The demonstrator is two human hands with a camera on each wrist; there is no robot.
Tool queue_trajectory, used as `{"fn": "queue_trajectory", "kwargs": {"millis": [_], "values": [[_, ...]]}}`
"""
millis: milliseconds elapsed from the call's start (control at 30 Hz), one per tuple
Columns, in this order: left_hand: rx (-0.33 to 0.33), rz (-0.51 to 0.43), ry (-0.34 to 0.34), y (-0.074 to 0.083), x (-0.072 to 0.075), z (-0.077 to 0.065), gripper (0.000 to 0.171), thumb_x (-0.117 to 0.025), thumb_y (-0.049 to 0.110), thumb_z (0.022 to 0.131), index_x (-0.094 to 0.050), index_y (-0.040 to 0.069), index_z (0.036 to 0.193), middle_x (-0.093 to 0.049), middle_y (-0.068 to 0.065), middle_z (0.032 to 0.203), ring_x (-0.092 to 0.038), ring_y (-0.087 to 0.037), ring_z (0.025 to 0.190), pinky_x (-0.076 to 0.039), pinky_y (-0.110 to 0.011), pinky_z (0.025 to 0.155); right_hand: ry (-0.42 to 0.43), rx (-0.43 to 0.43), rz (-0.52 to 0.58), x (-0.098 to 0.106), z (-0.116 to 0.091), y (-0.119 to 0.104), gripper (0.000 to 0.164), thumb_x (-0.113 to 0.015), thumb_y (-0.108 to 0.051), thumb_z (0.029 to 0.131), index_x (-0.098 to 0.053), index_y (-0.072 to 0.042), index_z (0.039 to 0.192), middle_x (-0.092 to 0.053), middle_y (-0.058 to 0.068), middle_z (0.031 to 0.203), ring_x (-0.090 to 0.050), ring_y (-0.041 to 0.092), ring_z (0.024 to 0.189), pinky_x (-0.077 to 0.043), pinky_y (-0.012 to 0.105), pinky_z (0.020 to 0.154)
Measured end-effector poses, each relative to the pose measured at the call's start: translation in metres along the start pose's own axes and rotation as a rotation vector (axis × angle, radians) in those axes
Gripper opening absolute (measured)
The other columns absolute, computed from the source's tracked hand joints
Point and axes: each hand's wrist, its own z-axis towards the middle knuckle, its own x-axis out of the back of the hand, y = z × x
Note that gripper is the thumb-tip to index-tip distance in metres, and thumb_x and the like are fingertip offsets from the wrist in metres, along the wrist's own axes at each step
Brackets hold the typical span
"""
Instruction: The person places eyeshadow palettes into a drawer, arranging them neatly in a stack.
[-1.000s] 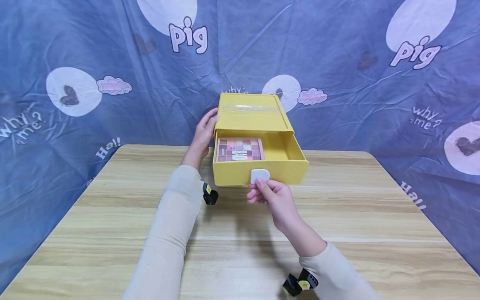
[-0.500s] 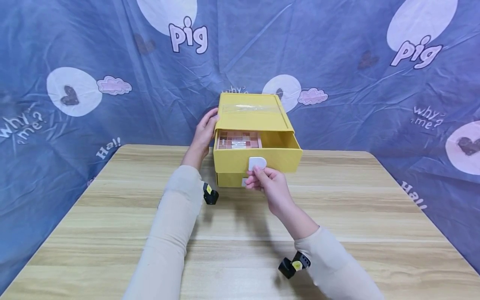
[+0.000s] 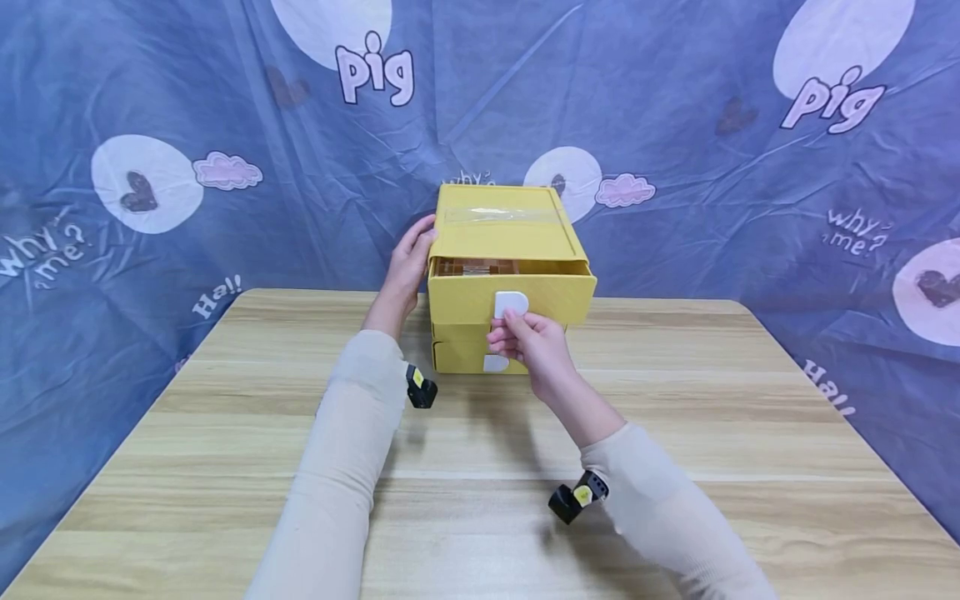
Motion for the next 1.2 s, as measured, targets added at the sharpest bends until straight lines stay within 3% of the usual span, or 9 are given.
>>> {"fn": "queue_trajectory", "kwargs": {"millis": [267, 500, 1200], "values": [[0.010, 0.006, 0.005, -0.001, 0.000, 0.001, 0.040, -0.050, 0.024, 0.086, -0.046, 0.016, 0.126, -0.049, -0.005, 0.115, -0.048, -0.011, 0.085, -0.038, -0.025, 0.076, 0.007, -0.046, 0.002, -0.002, 0.012, -0.001, 0.035, -0.046, -0.016, 0.090, -0.050, 0.017, 0.101, -0.060, 0.001, 0.061, -0.056, 0.009, 0.055, -0.045, 0.022, 0.057], [0.021, -0.012, 0.007, 0.000, 0.000, 0.000, 0.040, -0.051, 0.023, 0.086, -0.046, 0.016, 0.125, -0.049, -0.004, 0.118, -0.048, -0.013, 0.090, -0.037, -0.026, 0.078, 0.022, -0.059, 0.035, -0.003, 0.019, -0.002, 0.026, -0.047, -0.016, 0.090, -0.056, 0.008, 0.091, -0.060, 0.003, 0.062, -0.056, 0.010, 0.055, -0.044, 0.020, 0.054], [0.014, -0.043, 0.012, 0.000, -0.001, 0.002, 0.040, -0.049, 0.021, 0.086, -0.046, 0.014, 0.126, -0.048, -0.005, 0.119, -0.048, -0.013, 0.092, -0.038, -0.025, 0.078, 0.065, -0.077, 0.074, -0.008, 0.033, -0.001, 0.023, -0.046, -0.017, 0.090, -0.055, 0.005, 0.088, -0.060, 0.002, 0.060, -0.056, 0.009, 0.053, -0.043, 0.018, 0.050]]}}
